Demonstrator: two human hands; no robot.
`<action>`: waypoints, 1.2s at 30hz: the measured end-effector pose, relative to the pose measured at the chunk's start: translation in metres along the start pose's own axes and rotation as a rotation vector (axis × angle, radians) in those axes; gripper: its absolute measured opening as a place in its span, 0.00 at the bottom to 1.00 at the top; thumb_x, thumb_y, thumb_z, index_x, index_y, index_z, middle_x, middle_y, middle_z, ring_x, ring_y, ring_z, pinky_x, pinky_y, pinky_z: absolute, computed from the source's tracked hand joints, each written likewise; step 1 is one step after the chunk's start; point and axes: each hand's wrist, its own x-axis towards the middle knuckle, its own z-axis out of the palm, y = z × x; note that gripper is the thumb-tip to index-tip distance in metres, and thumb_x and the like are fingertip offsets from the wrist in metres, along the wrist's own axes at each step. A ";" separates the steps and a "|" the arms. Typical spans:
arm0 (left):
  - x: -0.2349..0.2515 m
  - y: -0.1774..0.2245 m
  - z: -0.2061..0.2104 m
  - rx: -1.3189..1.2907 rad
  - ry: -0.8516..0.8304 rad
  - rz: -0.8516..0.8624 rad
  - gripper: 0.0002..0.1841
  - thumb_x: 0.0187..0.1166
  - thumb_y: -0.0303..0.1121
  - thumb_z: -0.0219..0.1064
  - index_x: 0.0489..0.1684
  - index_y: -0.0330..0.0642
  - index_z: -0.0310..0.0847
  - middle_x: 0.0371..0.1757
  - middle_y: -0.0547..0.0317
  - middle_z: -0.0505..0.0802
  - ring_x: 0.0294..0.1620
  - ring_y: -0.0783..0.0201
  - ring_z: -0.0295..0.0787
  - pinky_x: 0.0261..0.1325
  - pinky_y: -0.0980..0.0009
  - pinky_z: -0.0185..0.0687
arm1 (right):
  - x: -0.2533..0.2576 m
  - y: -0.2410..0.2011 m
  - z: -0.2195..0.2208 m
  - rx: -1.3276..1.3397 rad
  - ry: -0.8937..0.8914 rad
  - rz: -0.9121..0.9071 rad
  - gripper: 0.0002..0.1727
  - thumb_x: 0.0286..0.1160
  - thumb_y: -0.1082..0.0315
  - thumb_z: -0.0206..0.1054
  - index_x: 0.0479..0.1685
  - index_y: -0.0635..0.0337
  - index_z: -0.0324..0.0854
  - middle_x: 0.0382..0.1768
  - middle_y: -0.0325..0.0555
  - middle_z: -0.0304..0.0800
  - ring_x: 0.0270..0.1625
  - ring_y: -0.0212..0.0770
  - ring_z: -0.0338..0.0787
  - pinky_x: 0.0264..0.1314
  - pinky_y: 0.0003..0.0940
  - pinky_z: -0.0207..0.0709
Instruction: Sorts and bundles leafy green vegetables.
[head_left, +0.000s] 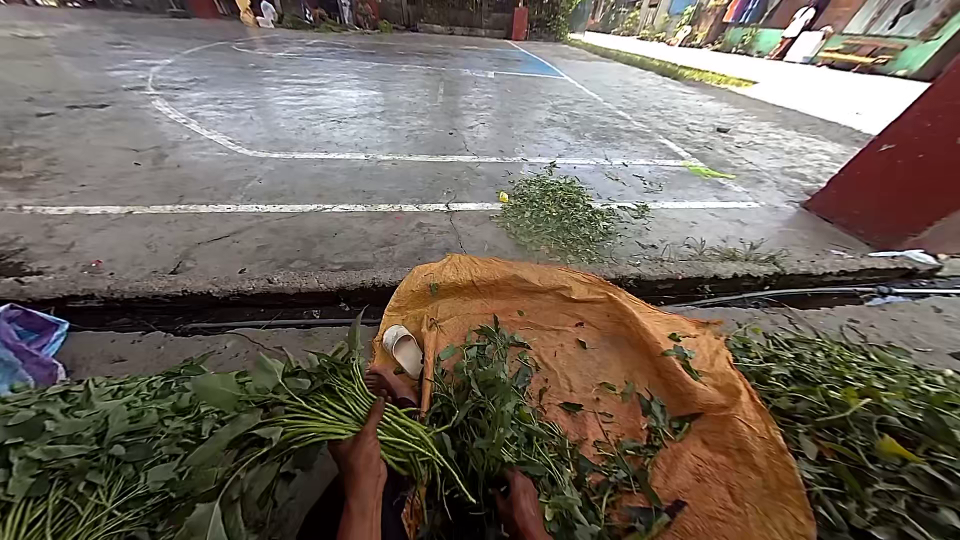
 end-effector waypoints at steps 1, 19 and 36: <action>-0.007 -0.007 0.006 0.022 -0.056 -0.033 0.36 0.65 0.14 0.76 0.76 0.23 0.64 0.63 0.40 0.86 0.58 0.65 0.88 0.62 0.70 0.85 | -0.003 -0.003 0.005 -0.073 -0.088 -0.027 0.21 0.83 0.66 0.64 0.72 0.60 0.82 0.71 0.65 0.83 0.71 0.64 0.84 0.77 0.60 0.73; -0.042 -0.041 0.021 0.106 -0.252 -0.095 0.40 0.58 0.13 0.80 0.75 0.22 0.63 0.59 0.40 0.89 0.56 0.64 0.90 0.62 0.69 0.87 | -0.005 0.024 -0.007 -0.205 0.057 0.138 0.29 0.88 0.50 0.59 0.83 0.54 0.72 0.75 0.67 0.78 0.67 0.68 0.87 0.65 0.66 0.79; -0.077 -0.071 0.025 0.406 -0.502 -0.174 0.39 0.53 0.18 0.85 0.69 0.21 0.71 0.58 0.36 0.89 0.59 0.57 0.88 0.66 0.63 0.83 | -0.029 0.025 -0.029 0.542 0.554 -0.086 0.27 0.68 0.75 0.74 0.70 0.75 0.78 0.45 0.63 0.92 0.44 0.53 0.93 0.54 0.50 0.85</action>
